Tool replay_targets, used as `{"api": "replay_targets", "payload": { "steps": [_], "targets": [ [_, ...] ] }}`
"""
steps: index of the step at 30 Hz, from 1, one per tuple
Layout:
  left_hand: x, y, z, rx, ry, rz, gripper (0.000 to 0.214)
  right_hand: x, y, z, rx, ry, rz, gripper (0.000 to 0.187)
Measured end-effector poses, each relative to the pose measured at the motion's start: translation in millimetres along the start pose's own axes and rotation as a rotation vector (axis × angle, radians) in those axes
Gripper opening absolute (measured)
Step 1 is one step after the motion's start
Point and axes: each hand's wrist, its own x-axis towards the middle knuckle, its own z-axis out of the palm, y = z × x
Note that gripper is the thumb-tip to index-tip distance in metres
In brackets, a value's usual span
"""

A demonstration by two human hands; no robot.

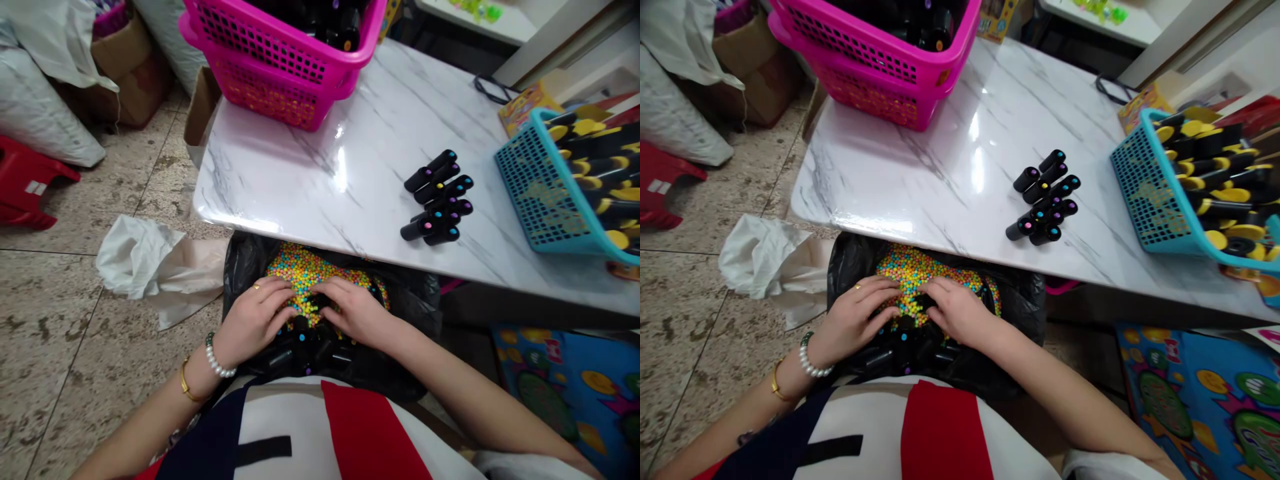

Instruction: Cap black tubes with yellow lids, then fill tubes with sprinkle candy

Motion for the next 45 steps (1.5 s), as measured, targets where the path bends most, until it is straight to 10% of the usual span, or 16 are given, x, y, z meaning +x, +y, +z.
{"api": "replay_targets", "payload": {
  "steps": [6,15,24,31,38,43,45],
  "targets": [
    [1.8,4.5,-6.3,-0.103,-0.045,-0.006,0.026,-17.2,-0.1,-22.4,0.638,0.095,0.151,0.028],
    [12.0,27.4,-13.6,0.023,-0.536,-0.009,0.044,-16.2,16.9,-16.8,0.203,0.123,0.057,0.034],
    [23.5,21.9,-23.8,-0.004,-0.729,0.056,0.062,-39.4,7.3,-47.4,0.707,0.198,0.261,0.029],
    [23.3,22.4,-9.0,-0.018,-0.574,-0.031,0.032,-93.6,51.1,-92.4,0.191,0.939,0.553,0.035],
    [27.4,27.5,-4.1,-0.075,-0.276,0.012,0.033,-81.9,115.5,-105.1,0.035,1.059,0.68,0.05],
    [28.0,28.4,-7.5,-0.134,-0.166,-0.003,0.033,-80.5,53.1,-82.8,-0.176,1.19,0.599,0.033],
    [29.0,31.0,-3.7,-0.16,-0.123,-0.015,0.033,-74.9,14.7,-63.7,-0.067,0.902,0.412,0.037]
  ]
}}
